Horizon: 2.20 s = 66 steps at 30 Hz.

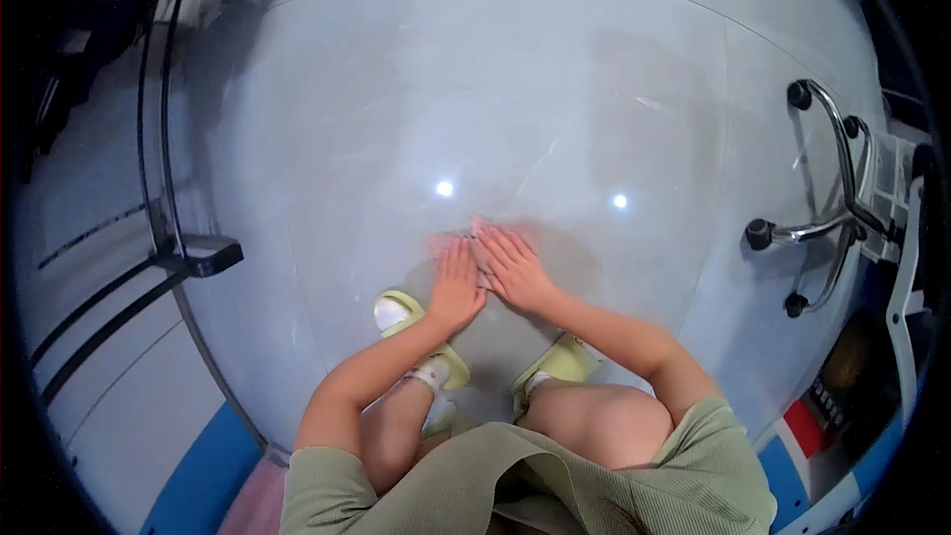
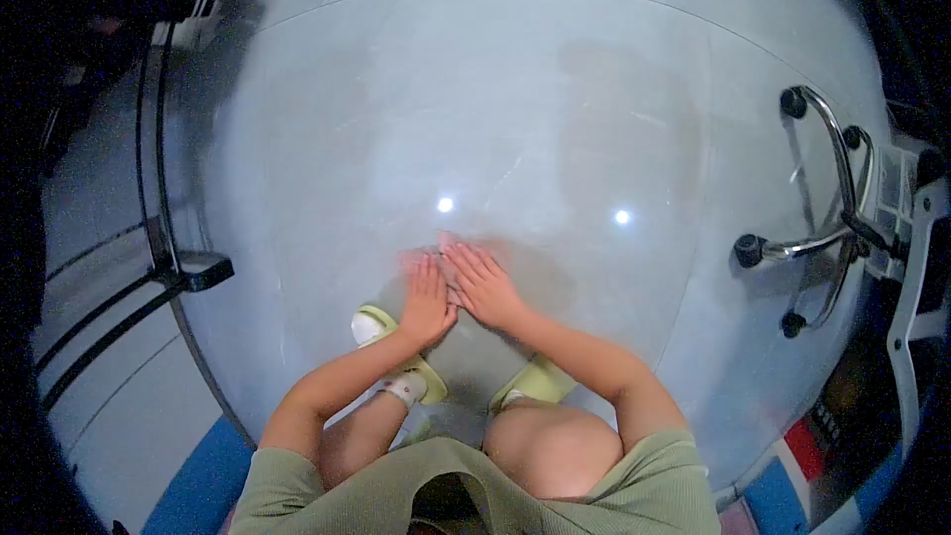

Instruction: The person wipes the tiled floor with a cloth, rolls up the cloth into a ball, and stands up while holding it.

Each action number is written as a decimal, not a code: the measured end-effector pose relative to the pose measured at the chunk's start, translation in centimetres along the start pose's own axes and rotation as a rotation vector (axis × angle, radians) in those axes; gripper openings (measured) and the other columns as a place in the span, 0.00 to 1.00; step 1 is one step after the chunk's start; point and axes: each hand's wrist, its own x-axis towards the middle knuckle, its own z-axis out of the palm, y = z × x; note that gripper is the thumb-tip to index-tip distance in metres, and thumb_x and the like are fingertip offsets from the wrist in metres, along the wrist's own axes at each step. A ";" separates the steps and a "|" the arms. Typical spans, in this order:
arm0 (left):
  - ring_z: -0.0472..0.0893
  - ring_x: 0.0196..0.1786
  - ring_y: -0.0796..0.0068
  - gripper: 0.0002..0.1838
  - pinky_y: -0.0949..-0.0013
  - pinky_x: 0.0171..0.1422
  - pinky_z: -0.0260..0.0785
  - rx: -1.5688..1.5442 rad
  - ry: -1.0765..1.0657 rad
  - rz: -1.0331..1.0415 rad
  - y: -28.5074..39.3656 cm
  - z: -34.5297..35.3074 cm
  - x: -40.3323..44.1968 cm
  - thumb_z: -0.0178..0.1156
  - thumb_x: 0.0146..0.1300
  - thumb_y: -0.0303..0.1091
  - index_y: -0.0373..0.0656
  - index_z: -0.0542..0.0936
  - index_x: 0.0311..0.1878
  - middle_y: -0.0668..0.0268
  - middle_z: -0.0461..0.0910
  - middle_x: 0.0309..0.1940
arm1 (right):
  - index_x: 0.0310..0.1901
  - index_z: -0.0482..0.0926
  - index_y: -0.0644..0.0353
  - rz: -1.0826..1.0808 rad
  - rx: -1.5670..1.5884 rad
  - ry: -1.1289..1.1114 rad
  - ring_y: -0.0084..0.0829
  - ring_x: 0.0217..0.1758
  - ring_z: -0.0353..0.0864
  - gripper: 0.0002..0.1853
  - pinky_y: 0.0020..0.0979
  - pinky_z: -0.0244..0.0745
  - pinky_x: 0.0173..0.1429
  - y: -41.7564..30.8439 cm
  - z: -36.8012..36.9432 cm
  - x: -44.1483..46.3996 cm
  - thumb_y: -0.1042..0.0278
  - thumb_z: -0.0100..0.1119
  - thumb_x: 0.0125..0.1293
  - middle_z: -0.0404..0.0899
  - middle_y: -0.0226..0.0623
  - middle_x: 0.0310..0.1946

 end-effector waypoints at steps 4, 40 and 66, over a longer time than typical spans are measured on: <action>0.49 0.75 0.52 0.41 0.53 0.78 0.39 -0.024 0.064 0.327 3.9 0.9 3.8 0.57 0.53 0.43 0.26 0.59 0.66 0.47 0.52 0.71 | 0.62 0.66 0.68 0.411 -0.071 -0.012 0.47 0.76 0.46 0.30 0.50 0.42 0.75 1.2 -2.5 -6.5 0.59 0.50 0.61 0.52 0.44 0.72; 0.51 0.75 0.55 0.33 0.55 0.78 0.39 0.017 0.061 0.500 15.7 0.3 14.1 0.49 0.61 0.40 0.30 0.60 0.67 0.51 0.54 0.71 | 0.68 0.59 0.65 1.022 -0.204 0.336 0.53 0.76 0.41 0.34 0.53 0.38 0.75 7.2 -8.5 -11.1 0.56 0.49 0.63 0.45 0.47 0.74; 0.44 0.75 0.44 0.37 0.49 0.77 0.36 0.113 0.350 -0.314 7.9 -4.3 16.8 0.47 0.65 0.41 0.23 0.49 0.69 0.40 0.46 0.71 | 0.69 0.57 0.66 0.188 -0.145 0.363 0.40 0.75 0.52 0.35 0.42 0.45 0.76 11.4 -9.3 13.5 0.61 0.48 0.61 0.55 0.44 0.71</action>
